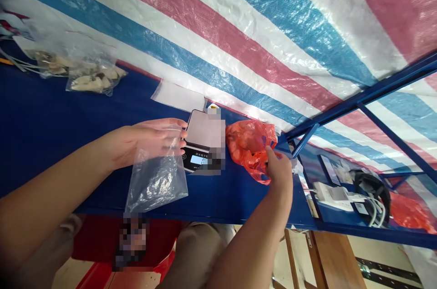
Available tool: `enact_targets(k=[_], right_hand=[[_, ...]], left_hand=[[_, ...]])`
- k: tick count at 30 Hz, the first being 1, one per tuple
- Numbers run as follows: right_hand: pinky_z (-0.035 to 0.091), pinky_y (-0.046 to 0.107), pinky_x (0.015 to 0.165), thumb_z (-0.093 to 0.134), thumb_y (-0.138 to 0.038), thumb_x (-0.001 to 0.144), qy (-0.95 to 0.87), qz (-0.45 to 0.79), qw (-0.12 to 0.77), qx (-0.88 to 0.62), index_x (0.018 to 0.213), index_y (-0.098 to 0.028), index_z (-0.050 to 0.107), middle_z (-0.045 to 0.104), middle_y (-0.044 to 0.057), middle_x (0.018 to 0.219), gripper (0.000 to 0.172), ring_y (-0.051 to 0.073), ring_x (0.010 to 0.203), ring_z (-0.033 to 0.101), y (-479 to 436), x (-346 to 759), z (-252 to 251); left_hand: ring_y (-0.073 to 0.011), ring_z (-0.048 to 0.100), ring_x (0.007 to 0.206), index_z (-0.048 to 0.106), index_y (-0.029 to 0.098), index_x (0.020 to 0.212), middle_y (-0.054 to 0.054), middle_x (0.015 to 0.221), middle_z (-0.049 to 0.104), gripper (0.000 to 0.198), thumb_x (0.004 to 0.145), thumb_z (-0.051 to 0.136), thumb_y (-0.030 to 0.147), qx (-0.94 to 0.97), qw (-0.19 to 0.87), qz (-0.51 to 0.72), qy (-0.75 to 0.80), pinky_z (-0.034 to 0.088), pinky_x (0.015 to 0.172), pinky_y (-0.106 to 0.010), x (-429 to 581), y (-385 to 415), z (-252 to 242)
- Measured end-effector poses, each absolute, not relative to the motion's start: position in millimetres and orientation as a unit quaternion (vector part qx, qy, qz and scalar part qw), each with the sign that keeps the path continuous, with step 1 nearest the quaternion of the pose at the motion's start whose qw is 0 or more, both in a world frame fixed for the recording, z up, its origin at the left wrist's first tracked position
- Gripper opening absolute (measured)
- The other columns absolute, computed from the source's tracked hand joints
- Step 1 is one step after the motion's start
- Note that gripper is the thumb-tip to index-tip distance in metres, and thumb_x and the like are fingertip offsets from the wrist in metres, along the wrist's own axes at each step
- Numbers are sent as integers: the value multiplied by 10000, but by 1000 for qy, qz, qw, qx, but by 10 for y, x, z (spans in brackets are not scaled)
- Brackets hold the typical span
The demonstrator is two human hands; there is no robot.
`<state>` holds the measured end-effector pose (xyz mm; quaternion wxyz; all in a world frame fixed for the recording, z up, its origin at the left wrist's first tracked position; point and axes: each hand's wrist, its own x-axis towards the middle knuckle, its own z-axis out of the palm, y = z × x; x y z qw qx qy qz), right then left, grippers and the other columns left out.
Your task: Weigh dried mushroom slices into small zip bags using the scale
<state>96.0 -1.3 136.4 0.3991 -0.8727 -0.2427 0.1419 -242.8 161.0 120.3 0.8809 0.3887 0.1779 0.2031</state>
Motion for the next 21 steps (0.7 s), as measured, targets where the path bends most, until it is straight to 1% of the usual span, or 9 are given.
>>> enact_targets(k=[3,5,9,11,13,14,16,18,21], right_hand=[[199,278,393,718,-547,710,-216,176,453,-847,708,-270,526,317,-79,425,338,105,382,243,202,1008,1425],[154,270,406,740,-508,686,-233,201,478,-822,719,-245,572,292,-92,428,313,86,391,204,318,955,1538],[198,259,433,768,-456,721,-317,270,502,-758,889,-201,707,307,-101,486,311,76,428,225,572,669,1896],[224,251,444,790,-451,772,-375,346,466,-723,962,-194,729,337,-100,509,326,71,435,241,673,553,2111],[214,239,450,799,-440,813,-421,414,395,-704,1031,-191,734,355,-100,522,337,66,441,251,694,544,2297],[202,232,452,805,-424,813,-430,425,368,-707,1065,-193,729,354,-103,524,350,63,444,251,668,585,2359],[174,223,454,809,-390,767,-408,391,356,-744,1102,-205,711,327,-116,515,395,58,442,234,559,729,2376],[166,221,452,774,-388,688,-341,332,384,-791,1049,-225,680,291,-129,499,407,55,431,200,429,898,2236],[138,229,438,766,-354,586,-291,332,329,-835,947,-187,681,303,-125,480,406,61,418,209,336,1055,1850]], left_hand=[[-242,721,1078,755,232,1166,-76,1225,734,437,762,895,321,378,886,198,184,612,973,-369,-2427,1601,1216],[-236,723,1075,755,226,1157,-77,1216,733,442,751,905,314,370,889,198,181,611,974,-363,-2432,1602,1226],[-223,725,1053,756,220,1140,-70,1196,735,451,733,922,323,361,891,201,185,596,998,-379,-2445,1612,1237],[-215,721,1042,754,216,1113,-65,1187,732,446,723,932,336,357,893,201,185,588,993,-372,-2448,1611,1243],[-206,715,1026,748,206,1084,-62,1165,728,440,713,941,342,352,897,201,179,583,976,-356,-2448,1605,1250],[-203,714,1018,745,202,1075,-62,1152,726,440,709,945,339,348,899,202,174,583,964,-348,-2448,1601,1252],[-200,713,1012,735,195,1073,-63,1127,725,447,705,950,331,338,903,207,166,583,948,-335,-2449,1594,1252],[-198,715,1010,722,188,1073,-62,1107,725,457,702,953,321,328,907,210,161,582,945,-335,-2449,1591,1248],[-196,717,992,702,173,1064,-61,1076,722,474,689,961,304,316,911,213,156,579,952,-349,-2447,1596,1242]])
